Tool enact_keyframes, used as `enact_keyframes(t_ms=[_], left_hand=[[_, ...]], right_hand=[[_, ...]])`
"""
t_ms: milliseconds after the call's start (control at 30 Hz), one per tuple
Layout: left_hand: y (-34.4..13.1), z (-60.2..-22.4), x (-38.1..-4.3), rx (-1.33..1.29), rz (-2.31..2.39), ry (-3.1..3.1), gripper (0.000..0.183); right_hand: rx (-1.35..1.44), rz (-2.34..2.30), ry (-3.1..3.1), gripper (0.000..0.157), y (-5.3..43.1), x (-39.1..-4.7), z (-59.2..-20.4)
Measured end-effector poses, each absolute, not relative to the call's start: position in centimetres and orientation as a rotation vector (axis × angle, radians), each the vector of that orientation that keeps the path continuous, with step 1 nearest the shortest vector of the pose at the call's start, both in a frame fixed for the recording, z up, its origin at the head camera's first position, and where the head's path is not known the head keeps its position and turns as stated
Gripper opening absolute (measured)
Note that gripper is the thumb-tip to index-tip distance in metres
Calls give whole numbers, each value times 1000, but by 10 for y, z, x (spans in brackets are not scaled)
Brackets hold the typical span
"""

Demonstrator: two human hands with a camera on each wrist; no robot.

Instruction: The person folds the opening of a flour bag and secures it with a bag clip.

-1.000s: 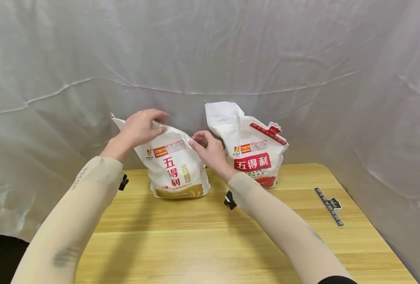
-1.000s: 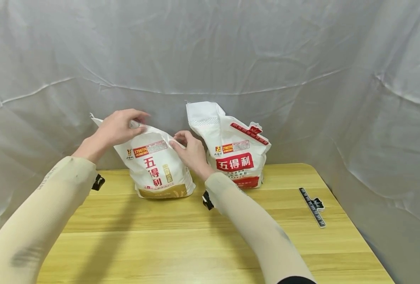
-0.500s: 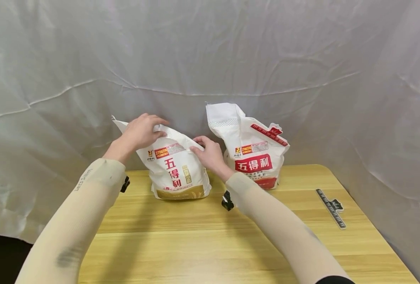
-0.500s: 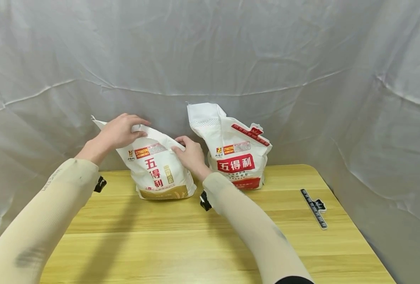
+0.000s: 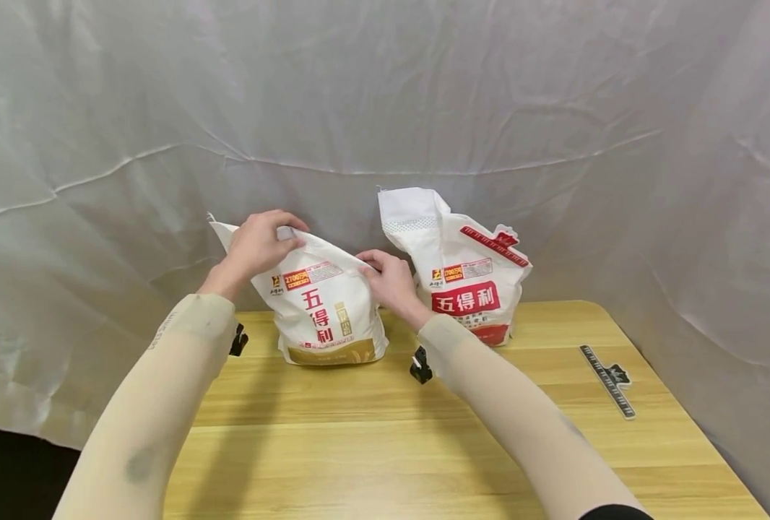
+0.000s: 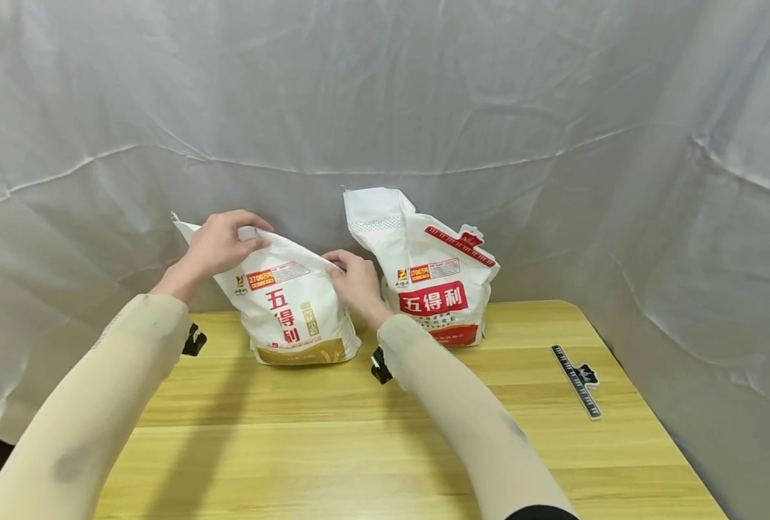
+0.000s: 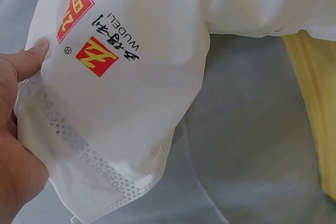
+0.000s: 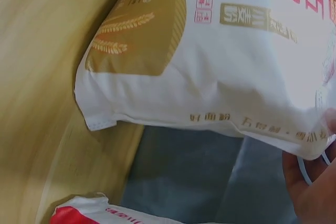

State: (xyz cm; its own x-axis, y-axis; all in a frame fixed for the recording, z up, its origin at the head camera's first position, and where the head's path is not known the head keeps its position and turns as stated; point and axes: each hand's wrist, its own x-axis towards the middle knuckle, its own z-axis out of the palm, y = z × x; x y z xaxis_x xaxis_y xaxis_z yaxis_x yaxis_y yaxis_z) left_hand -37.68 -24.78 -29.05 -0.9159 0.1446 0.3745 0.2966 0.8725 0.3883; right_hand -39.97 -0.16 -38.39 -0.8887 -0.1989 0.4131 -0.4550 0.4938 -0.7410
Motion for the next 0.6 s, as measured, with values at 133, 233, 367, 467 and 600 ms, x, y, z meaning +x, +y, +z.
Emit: enact_keyframes(t_ms=[133,233,367,467,600], left_hand=[[-246,-295,-377,-316,-654,-2677,15],[-246,-298,-377,-308,-673,-2660,13],[-248,-301,-378,-306,-701,-2638,12],[-249,-303,-379,-316,-719,-2619,13],[-249,-302,-381,-335,-724,-2606,14]], right_hand=[[556,1343,-2470,18,0,-400,-386],[560,1347,-2466,20,0,-399,-388],[549,1373,-2454,20,-2,-396,-389],[530,1391,-2457,22,-3,-395,-388],[516,1385,-2452,24,-4,-394,-388]])
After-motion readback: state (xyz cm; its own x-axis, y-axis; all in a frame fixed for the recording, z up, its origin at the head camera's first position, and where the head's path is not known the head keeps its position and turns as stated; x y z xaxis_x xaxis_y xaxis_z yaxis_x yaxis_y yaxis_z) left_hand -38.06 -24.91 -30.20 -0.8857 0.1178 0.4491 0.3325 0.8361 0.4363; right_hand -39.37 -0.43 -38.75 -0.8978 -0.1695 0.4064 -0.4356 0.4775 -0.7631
